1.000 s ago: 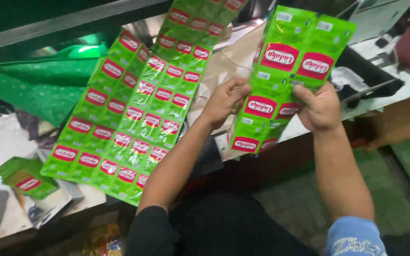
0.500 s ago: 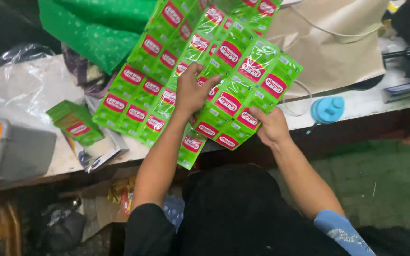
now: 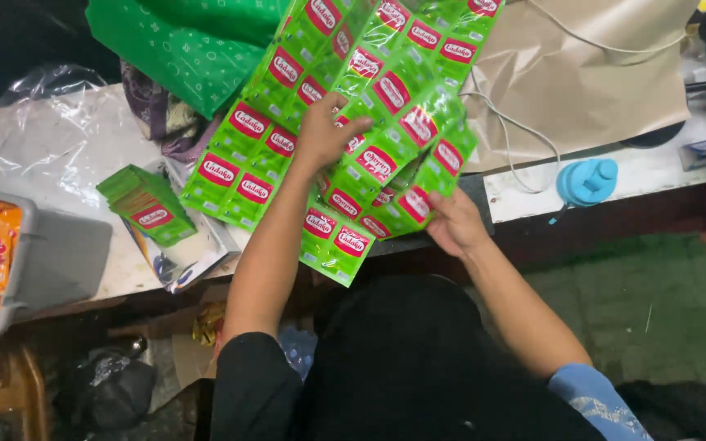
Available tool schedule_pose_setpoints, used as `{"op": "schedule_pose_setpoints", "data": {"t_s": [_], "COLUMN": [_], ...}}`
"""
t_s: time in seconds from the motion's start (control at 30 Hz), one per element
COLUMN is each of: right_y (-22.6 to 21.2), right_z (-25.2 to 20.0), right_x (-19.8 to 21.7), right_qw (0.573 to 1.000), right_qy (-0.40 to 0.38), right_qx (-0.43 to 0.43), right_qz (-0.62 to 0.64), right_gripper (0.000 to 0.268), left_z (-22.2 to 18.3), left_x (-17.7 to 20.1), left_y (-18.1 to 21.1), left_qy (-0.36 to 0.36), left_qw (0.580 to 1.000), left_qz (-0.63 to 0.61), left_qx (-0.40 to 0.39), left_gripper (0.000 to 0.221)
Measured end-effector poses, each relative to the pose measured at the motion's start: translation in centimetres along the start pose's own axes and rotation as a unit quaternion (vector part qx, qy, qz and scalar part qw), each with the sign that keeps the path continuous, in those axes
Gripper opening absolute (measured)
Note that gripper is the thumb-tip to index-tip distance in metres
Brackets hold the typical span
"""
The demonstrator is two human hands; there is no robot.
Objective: Organizing and folding sheets of green sachets on a counter and placing them into boxes.
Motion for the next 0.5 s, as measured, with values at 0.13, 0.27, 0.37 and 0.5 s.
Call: {"op": "schedule_pose_setpoints", "data": {"t_s": [0.13,0.27,0.37,0.5], "right_y": [0.1,-2.8,-5.0,-8.4], "right_z": [-0.5,-2.8,-0.5,1.8], "right_x": [3.1,6.1,9.4,4.4], "right_qw": [0.997,0.992,0.989,0.970], "right_qy": [-0.054,-0.077,-0.046,-0.032], "right_qx": [0.036,0.099,0.142,0.219], "right_qz": [0.052,0.005,-0.018,-0.096], "right_gripper": [0.025,0.015,0.011,0.030], "left_z": [0.6,-0.7,0.5,0.2], "left_x": [1.7,5.3,4.8,3.1], "left_y": [0.3,2.8,2.3,2.1], "left_qy": [-0.002,0.015,0.032,0.058], "left_qw": [0.999,0.997,0.997,0.993], "left_qz": [-0.032,-0.077,-0.050,-0.092], "left_qx": [-0.033,-0.013,-0.055,-0.040], "left_gripper": [0.033,0.024,0.009,0.017]}}
Point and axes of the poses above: each hand's wrist, its own z-axis towards the middle knuckle, its own x-axis out of the back of the hand, y = z × x, the point moved 5 cm from there along z, towards the middle knuckle, and after that the axes turned 2 degrees about -x, right-handed, at the moved point
